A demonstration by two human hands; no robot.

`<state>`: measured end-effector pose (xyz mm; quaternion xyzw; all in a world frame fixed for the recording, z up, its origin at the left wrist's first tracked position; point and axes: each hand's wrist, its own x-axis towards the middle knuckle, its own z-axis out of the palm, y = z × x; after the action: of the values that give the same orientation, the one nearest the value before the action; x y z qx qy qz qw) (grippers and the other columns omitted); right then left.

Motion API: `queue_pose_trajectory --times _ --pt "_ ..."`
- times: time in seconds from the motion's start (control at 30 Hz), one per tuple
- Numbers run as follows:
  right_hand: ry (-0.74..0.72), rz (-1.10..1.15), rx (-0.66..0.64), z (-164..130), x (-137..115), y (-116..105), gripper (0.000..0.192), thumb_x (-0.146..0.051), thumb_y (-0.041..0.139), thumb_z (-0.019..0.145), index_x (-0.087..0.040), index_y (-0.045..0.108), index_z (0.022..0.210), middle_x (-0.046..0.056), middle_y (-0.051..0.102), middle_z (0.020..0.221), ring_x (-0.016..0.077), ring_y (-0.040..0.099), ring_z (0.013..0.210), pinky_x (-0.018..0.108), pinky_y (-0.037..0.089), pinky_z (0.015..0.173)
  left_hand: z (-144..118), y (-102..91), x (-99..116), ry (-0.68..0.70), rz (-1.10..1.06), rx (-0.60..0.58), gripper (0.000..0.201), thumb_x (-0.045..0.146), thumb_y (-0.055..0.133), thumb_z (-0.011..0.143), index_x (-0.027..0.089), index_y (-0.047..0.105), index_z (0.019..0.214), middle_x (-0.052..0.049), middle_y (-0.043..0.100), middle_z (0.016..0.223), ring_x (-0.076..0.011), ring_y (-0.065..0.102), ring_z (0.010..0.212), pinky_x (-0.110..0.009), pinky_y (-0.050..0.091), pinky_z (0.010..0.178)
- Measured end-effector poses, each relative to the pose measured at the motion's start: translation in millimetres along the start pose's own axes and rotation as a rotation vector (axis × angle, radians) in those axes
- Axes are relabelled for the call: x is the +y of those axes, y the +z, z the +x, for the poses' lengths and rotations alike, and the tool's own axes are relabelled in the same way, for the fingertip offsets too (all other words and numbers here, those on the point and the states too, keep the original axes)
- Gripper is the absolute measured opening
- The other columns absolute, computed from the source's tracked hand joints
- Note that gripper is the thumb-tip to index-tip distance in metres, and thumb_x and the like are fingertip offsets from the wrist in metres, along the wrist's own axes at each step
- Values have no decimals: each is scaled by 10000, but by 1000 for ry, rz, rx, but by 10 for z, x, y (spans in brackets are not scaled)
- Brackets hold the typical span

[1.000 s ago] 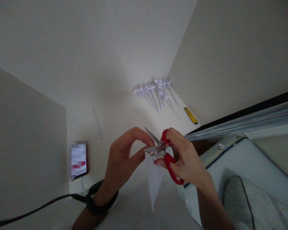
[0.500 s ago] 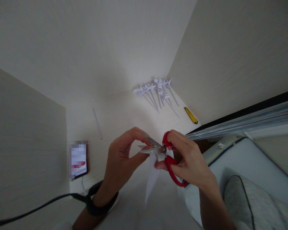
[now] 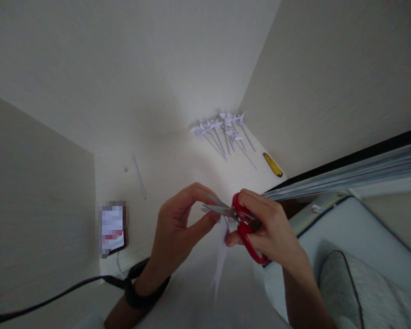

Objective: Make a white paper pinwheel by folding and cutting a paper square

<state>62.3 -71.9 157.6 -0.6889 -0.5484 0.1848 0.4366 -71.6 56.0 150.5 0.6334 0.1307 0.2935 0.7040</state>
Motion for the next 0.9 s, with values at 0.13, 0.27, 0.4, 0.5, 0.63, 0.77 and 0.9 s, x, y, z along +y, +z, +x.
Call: queue_pose_trajectory --times 0.13,0.27,0.4,0.5,0.63,0.77,0.9 --pt "103 170 64 -10 30 13 531 -719 632 744 -216 476 678 -35 457 648 135 401 559 273 291 504 0 -11 14 0 7 6 58 173 678 860 214 682 819 1 713 826 -142 641 794 -249 477 726" --pt "179 324 146 -55 76 39 549 -757 600 728 -211 542 722 -27 494 661 144 432 581 276 318 523 -12 -30 28 -63 36 28 64 185 702 842 213 675 791 13 728 768 -125 658 731 -219 490 677" --pt "185 413 198 -82 81 49 456 -667 641 785 -219 562 758 -25 502 691 147 431 601 278 321 539 -15 -46 6 -124 96 72 90 158 756 779 220 697 805 24 715 769 -116 651 732 -194 501 681" --pt "182 457 205 -88 58 43 397 -594 709 777 -221 575 780 -26 490 726 145 422 632 276 305 544 -4 -60 -22 -126 150 60 110 141 740 787 231 719 846 31 720 799 -103 647 749 -177 501 706" --pt "189 547 203 -94 40 39 358 -522 768 758 -231 564 804 -39 462 741 133 392 624 271 292 538 2 -71 -39 -137 227 21 129 142 709 811 235 739 895 27 735 834 -106 651 783 -185 494 732" --pt "208 559 206 -80 31 44 302 -379 807 762 -235 543 793 -49 444 754 124 392 628 264 306 549 8 -66 -29 -160 284 12 143 113 674 822 226 735 884 29 734 840 -104 647 799 -188 482 743" --pt "207 446 213 -68 19 60 270 -201 794 766 -247 533 818 -53 452 783 123 411 651 262 338 589 26 -64 -41 -164 308 -1 151 91 652 822 223 724 842 36 727 830 -102 639 790 -191 478 739"
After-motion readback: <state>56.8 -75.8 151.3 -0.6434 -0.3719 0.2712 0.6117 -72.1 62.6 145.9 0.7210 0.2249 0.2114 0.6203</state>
